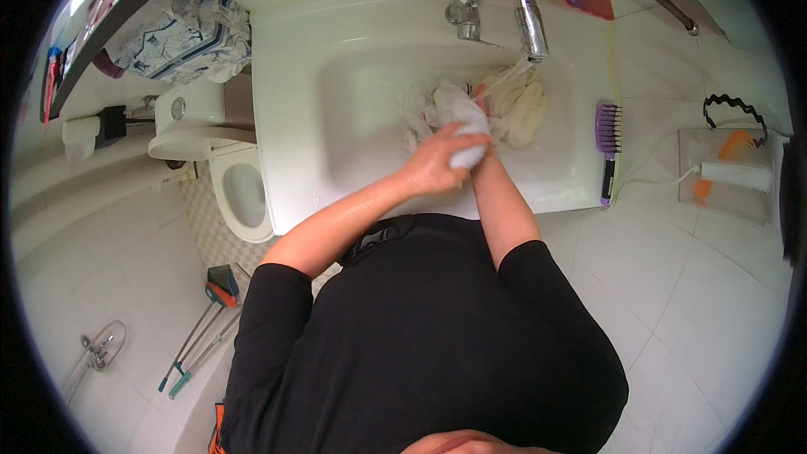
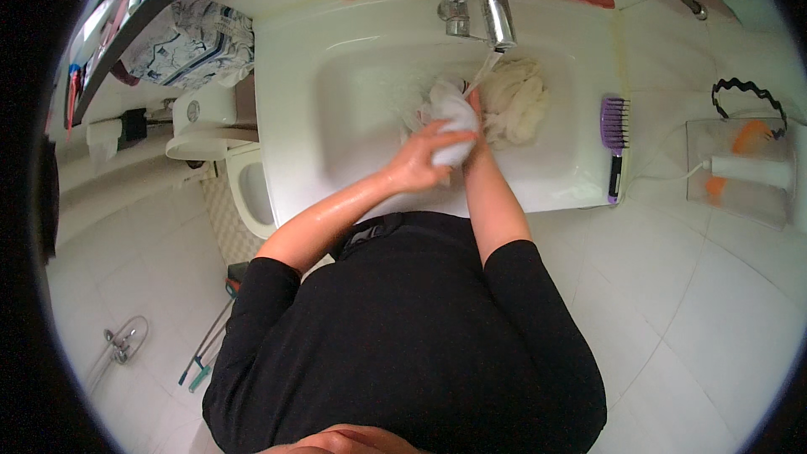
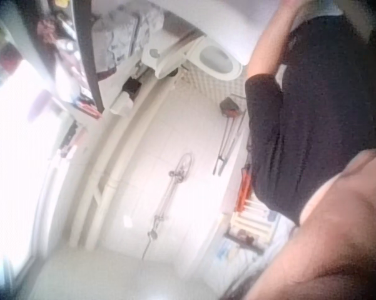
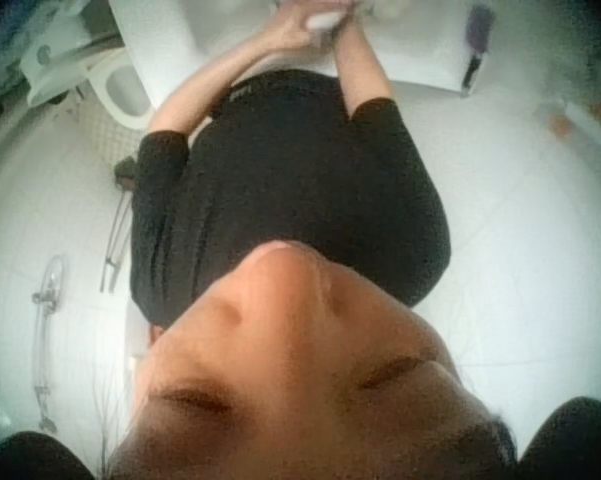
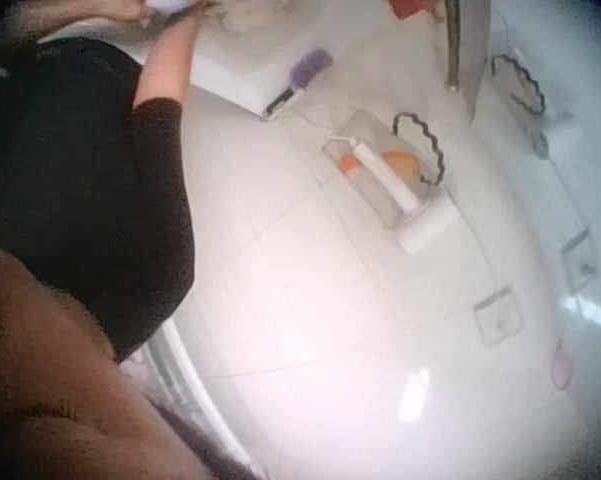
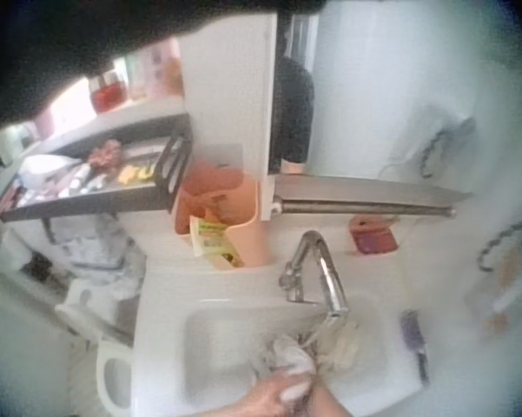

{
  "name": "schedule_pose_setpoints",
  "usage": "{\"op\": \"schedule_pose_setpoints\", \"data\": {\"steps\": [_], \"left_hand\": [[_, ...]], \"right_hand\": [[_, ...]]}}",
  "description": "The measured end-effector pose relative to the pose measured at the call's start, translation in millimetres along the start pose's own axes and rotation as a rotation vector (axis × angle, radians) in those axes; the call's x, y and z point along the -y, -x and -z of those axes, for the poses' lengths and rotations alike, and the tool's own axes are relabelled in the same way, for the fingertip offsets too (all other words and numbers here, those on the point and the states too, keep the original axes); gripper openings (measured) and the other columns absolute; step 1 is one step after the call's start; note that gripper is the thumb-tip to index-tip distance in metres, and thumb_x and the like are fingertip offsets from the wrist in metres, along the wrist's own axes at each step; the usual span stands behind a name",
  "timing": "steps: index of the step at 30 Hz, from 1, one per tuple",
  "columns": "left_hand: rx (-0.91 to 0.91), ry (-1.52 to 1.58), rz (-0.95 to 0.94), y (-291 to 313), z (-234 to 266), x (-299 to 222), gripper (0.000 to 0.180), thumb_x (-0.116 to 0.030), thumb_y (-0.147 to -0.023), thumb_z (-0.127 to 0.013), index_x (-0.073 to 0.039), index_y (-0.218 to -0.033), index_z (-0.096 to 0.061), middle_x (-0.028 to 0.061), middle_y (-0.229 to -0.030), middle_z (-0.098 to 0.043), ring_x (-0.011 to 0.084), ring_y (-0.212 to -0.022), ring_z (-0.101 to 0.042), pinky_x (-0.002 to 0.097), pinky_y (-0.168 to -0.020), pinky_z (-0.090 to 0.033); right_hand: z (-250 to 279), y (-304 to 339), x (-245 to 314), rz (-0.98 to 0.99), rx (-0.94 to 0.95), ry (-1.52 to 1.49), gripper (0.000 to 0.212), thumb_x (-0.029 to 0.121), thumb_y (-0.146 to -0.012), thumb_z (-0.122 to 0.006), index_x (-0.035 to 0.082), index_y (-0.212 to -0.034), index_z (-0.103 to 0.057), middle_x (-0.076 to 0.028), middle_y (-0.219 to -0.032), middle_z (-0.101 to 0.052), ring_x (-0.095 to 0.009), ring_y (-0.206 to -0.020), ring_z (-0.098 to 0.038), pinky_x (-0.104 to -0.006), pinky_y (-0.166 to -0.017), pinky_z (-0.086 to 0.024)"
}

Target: The person washes two small cloths by hand in a bathroom sink. They wet the cloths under running water, rub them together, rinse, and wring out excess water repeatedly. The cloths are handled one at a time and then together, with water running throughout.

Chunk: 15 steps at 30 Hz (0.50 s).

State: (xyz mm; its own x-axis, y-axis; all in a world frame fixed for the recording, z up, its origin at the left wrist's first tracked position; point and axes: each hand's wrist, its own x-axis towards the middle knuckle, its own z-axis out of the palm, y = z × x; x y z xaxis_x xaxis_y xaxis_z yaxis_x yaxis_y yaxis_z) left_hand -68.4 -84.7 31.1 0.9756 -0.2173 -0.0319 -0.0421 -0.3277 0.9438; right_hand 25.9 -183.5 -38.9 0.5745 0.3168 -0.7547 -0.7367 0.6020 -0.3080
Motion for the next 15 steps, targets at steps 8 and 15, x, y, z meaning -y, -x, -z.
{"op": "schedule_pose_setpoints", "data": {"steps": [8, 15], "left_hand": [[-0.187, -0.434, 0.235, -27, 3, -17, 0.05, -0.043, -0.07, -0.066, -0.014, -0.109, -0.057, 0.0178, -0.108, -0.054, 0.0354, -0.087, -0.06, 0.0433, -0.073, -0.049], [-0.358, -0.361, 0.384, -26, 53, 45, 0.038, -0.035, -0.078, -0.064, -0.012, -0.108, -0.06, 0.0172, -0.119, -0.051, 0.0286, -0.089, -0.061, 0.0399, -0.078, -0.048]], "right_hand": [[39, -38, -8, -0.053, 0.286, -0.062, 0.048, 0.045, -0.091, -0.036, 0.01, -0.12, -0.05, -0.012, -0.112, -0.057, -0.027, -0.106, -0.053, -0.0394, -0.091, -0.044], [56, -29, 33, 0.692, -0.326, 0.976, 0.033, 0.029, -0.085, -0.057, 0.001, -0.103, -0.059, -0.018, -0.106, -0.059, -0.03, -0.101, -0.054, -0.0368, -0.086, -0.043]]}}
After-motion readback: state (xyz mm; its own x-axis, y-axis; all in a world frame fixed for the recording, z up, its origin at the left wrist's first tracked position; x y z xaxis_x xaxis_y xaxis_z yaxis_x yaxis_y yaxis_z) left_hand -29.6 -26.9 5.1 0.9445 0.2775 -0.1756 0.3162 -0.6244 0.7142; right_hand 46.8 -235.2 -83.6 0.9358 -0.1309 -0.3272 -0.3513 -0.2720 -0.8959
